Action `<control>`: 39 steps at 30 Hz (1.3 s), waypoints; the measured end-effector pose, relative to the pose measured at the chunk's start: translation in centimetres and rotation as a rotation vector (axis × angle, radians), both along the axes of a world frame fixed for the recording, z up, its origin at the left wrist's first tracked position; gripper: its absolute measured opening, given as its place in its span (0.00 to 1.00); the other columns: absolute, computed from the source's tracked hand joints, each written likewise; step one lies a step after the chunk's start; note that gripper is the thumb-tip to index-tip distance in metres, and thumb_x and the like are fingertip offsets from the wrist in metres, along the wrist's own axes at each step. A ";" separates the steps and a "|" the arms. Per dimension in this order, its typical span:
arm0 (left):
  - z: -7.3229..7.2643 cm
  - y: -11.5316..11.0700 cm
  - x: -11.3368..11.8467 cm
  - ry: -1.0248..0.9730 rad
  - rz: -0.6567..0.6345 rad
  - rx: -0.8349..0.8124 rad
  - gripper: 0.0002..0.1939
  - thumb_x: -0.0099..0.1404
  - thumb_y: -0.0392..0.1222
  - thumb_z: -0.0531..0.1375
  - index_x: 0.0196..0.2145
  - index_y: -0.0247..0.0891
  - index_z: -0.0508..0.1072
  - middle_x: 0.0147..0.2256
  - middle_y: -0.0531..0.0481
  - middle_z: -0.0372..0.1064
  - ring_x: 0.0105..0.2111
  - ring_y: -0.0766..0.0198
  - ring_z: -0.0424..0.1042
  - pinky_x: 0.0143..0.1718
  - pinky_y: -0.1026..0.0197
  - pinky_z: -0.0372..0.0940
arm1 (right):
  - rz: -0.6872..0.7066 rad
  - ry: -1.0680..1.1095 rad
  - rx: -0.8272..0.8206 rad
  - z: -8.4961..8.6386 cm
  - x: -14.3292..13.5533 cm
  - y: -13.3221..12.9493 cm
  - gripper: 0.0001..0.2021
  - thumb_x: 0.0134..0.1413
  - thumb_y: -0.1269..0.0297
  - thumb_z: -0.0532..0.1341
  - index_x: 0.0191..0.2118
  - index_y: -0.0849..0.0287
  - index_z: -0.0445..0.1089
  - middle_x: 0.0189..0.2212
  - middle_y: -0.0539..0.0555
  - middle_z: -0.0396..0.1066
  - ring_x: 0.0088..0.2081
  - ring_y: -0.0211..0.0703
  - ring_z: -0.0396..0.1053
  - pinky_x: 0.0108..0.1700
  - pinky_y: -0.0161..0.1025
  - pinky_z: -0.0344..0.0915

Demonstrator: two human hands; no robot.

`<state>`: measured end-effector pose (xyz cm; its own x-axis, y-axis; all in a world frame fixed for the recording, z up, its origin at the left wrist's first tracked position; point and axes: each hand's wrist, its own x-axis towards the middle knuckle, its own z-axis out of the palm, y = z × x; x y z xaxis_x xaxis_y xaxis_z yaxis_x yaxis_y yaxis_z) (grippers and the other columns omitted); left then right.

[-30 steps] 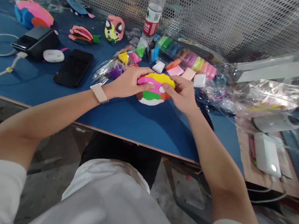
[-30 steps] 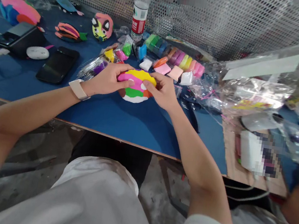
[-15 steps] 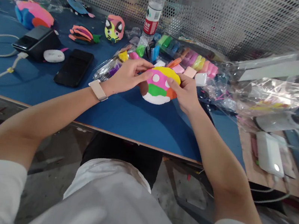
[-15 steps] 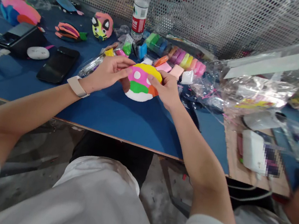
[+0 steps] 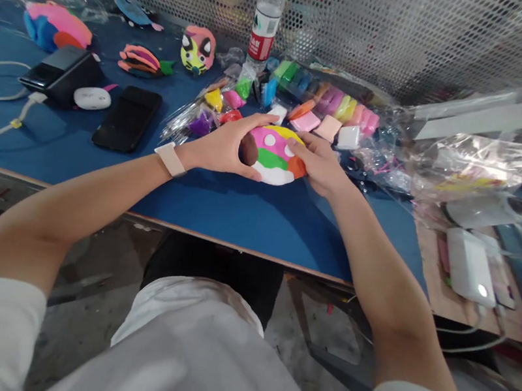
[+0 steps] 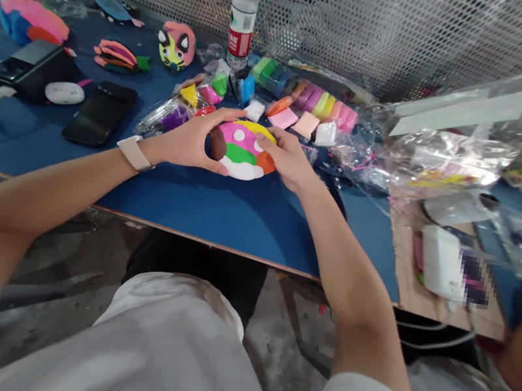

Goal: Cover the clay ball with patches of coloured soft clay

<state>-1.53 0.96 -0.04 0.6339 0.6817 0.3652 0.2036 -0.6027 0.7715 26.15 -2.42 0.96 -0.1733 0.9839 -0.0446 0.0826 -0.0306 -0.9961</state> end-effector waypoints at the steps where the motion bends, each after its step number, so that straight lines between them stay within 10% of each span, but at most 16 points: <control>1: 0.1 0.0 0.0 -0.004 0.003 -0.033 0.59 0.60 0.78 0.78 0.76 0.43 0.69 0.68 0.35 0.74 0.66 0.37 0.78 0.66 0.39 0.76 | 0.031 -0.004 -0.041 0.1 0.1 -0.1 0.29 0.51 0.34 0.85 0.46 0.49 0.82 0.45 0.54 0.88 0.47 0.55 0.86 0.49 0.51 0.88; 5: 0.3 0.2 0.2 -0.026 0.102 -0.163 0.31 0.78 0.70 0.66 0.59 0.40 0.81 0.53 0.38 0.84 0.55 0.46 0.84 0.54 0.48 0.79 | 0.232 -0.015 -0.210 0.6 0.2 -0.8 0.24 0.57 0.41 0.85 0.48 0.52 0.83 0.46 0.55 0.88 0.42 0.49 0.86 0.43 0.42 0.86; 15: 0.6 -0.2 0.0 0.177 0.230 0.160 0.10 0.76 0.46 0.65 0.42 0.39 0.83 0.39 0.44 0.85 0.40 0.52 0.83 0.52 0.47 0.77 | 0.467 -0.173 -0.209 1.8 0.3 -1.6 0.27 0.57 0.35 0.82 0.45 0.54 0.85 0.42 0.55 0.89 0.39 0.49 0.85 0.37 0.39 0.81; 22: 0.8 1.4 -1.5 0.311 0.461 0.376 0.13 0.81 0.44 0.58 0.46 0.42 0.84 0.46 0.44 0.85 0.52 0.46 0.80 0.60 0.42 0.70 | 0.241 -0.430 0.163 1.2 0.4 -0.8 0.33 0.66 0.24 0.70 0.40 0.54 0.84 0.30 0.53 0.81 0.30 0.44 0.74 0.30 0.41 0.68; 33: 0.8 1.3 -2.9 0.802 0.574 0.373 0.24 0.83 0.51 0.60 0.67 0.34 0.77 0.65 0.32 0.76 0.68 0.31 0.65 0.66 0.30 0.60 | 0.041 -0.793 0.482 0.4 0.6 -0.3 0.14 0.71 0.49 0.70 0.47 0.55 0.86 0.37 0.59 0.88 0.37 0.57 0.83 0.51 0.57 0.79; 39: 0.1 2.1 -2.6 0.581 0.546 0.384 0.20 0.84 0.53 0.59 0.65 0.44 0.79 0.63 0.40 0.79 0.71 0.36 0.65 0.78 0.25 0.49 | 0.007 -0.732 0.544 0.0 0.1 -0.4 0.14 0.70 0.49 0.70 0.47 0.54 0.84 0.38 0.58 0.87 0.35 0.55 0.82 0.48 0.55 0.80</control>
<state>-4.09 3.11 0.03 0.4122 0.8399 0.3531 0.8356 -0.5030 0.2208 26.21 -2.85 0.91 -0.2906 0.9004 0.3238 0.6984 0.4310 -0.5715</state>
